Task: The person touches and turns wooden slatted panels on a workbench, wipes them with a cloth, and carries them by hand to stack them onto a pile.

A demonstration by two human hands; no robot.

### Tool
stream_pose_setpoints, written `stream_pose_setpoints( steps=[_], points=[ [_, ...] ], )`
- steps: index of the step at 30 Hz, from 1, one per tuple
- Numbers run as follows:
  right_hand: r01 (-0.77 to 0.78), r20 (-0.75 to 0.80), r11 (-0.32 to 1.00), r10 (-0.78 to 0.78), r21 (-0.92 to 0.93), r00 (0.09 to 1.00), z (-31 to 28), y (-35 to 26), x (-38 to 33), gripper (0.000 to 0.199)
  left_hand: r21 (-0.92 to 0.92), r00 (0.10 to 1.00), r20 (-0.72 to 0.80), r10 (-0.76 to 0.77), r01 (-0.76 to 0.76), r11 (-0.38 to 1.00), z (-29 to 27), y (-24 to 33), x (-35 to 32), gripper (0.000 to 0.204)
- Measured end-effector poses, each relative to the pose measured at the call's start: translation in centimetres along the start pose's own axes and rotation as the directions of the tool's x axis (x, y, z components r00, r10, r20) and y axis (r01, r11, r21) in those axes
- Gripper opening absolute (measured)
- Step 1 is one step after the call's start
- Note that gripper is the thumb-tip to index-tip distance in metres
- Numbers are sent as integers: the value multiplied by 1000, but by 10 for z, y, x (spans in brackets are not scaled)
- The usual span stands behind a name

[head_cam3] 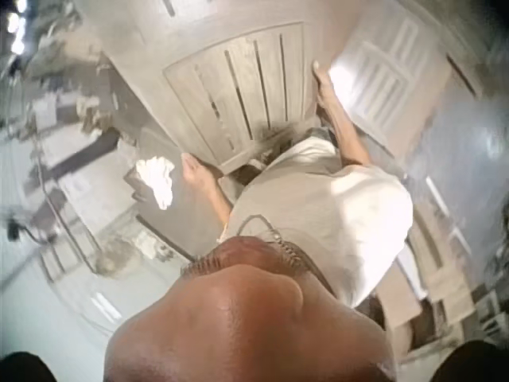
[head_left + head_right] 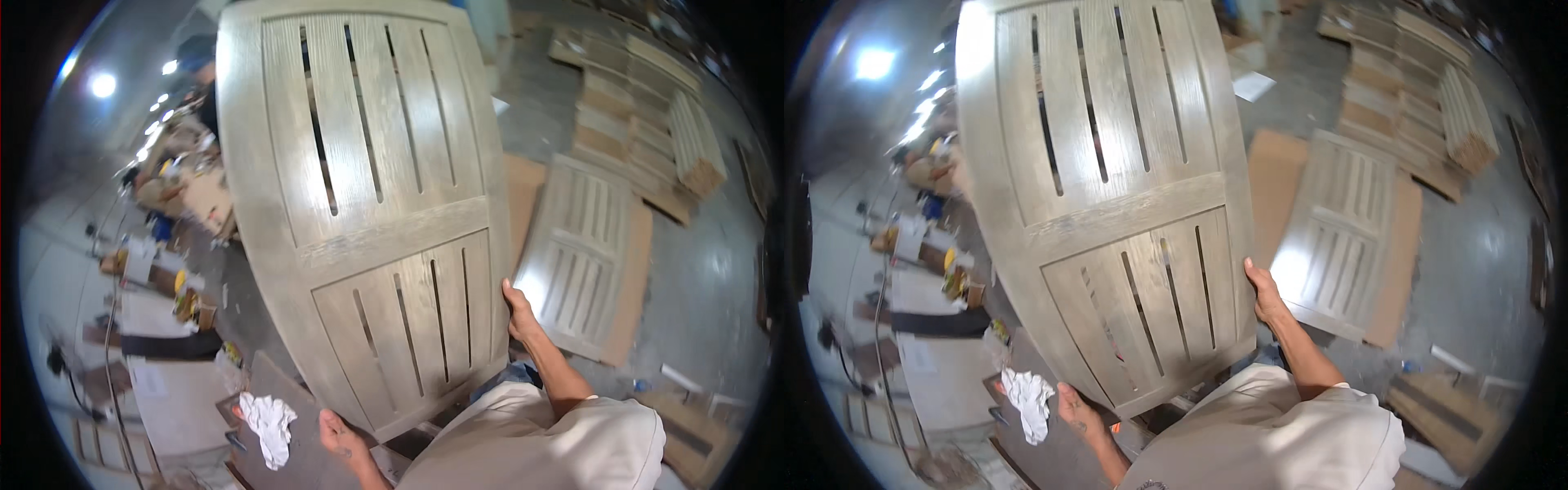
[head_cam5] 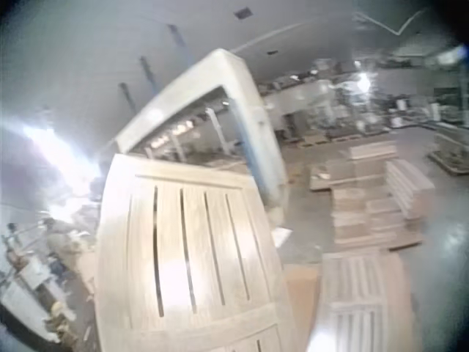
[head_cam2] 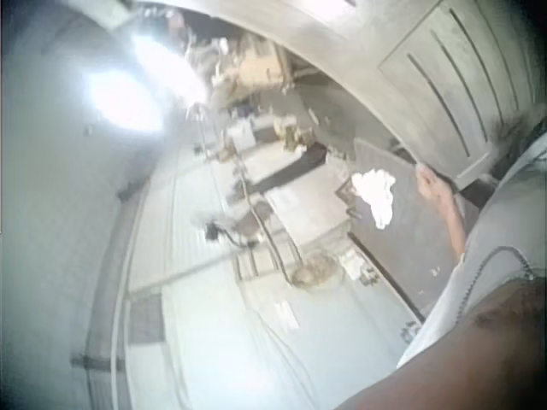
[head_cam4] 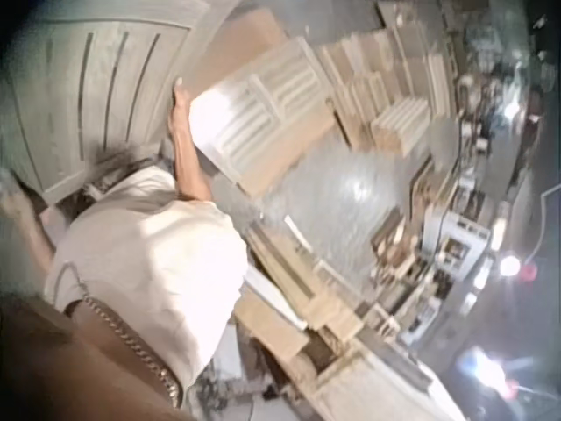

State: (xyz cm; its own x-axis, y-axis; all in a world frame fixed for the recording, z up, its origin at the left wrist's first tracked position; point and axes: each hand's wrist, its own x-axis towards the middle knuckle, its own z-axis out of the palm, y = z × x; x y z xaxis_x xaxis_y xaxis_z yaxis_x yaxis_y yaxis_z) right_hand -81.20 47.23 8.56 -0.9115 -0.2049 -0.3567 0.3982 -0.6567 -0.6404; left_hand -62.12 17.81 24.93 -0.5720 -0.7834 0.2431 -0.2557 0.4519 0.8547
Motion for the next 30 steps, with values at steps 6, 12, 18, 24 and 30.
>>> stream_pose_setpoints(
  steps=[6, 12, 18, 24, 30],
  points=[
    [-75, -442, 997, 62, -12, 895, -178, -66, -47, 62, 252, 945, 307, -118, 39, 967, 197, 65, -61, 56],
    [-166, -681, 985, 90, -47, 726, -277, -89, -100, 76, 449, 792, 564, -233, -57, 892, 300, 29, -112, 65],
    [-287, -870, 953, 58, -98, 490, -330, -125, -121, 82, 572, 644, 682, -345, -176, 801, 395, -7, -161, 71],
    [-272, -865, 959, 69, -80, 497, -356, -161, -118, 84, 545, 550, 733, -401, -121, 829, 447, -13, -187, 71],
    [-281, -889, 949, 5, -140, 458, -387, -165, -104, 82, 558, 526, 734, -431, -103, 824, 481, -27, -192, 68]
  ],
)
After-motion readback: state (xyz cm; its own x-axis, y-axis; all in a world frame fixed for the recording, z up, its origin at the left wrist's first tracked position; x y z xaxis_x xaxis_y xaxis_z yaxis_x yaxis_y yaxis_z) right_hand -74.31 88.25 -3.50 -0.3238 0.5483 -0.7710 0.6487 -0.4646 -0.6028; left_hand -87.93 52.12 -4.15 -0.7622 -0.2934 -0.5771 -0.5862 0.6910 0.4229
